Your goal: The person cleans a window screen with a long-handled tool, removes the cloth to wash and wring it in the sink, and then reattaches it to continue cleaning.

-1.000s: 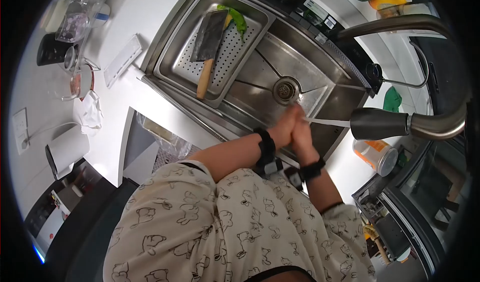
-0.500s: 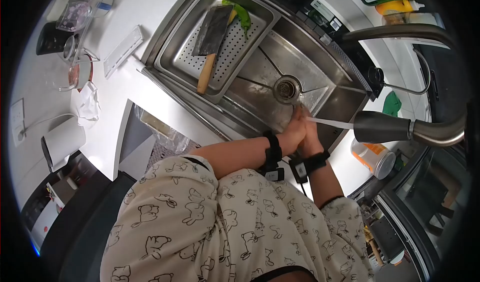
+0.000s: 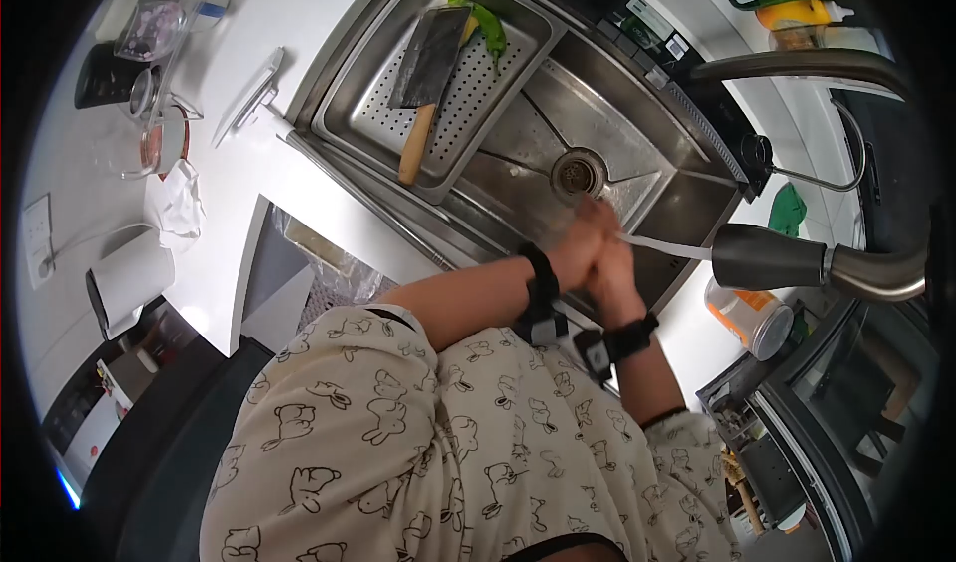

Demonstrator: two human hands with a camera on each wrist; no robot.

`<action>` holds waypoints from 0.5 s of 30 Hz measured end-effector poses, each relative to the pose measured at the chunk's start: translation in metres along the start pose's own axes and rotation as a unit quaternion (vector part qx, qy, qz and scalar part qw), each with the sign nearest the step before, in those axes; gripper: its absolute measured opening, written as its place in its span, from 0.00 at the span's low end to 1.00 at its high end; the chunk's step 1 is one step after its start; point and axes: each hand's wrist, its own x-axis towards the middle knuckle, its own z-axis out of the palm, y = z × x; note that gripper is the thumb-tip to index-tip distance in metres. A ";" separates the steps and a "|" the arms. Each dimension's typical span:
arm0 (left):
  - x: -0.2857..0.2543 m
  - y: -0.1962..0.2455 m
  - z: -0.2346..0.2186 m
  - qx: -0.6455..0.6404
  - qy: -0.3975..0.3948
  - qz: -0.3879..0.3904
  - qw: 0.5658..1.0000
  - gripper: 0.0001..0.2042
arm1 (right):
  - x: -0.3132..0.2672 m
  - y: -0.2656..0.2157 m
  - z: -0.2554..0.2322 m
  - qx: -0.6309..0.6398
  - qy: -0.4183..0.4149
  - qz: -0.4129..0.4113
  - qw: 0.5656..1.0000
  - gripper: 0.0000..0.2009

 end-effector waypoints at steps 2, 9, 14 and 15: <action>-0.017 0.024 0.047 0.092 0.157 -0.037 0.983 0.17 | 0.007 0.000 -0.002 0.201 -0.006 0.006 0.980 0.19; 0.010 0.025 -0.004 -0.104 0.084 -0.103 0.986 0.12 | -0.013 -0.028 0.042 0.001 0.047 0.132 0.990 0.22; -0.015 0.018 0.026 -0.070 0.144 -0.149 0.976 0.21 | 0.000 -0.026 0.010 -0.145 0.086 0.057 0.984 0.27; -0.012 0.015 0.023 -0.063 0.147 -0.123 0.979 0.19 | -0.002 -0.025 0.010 -0.147 0.087 0.059 0.984 0.27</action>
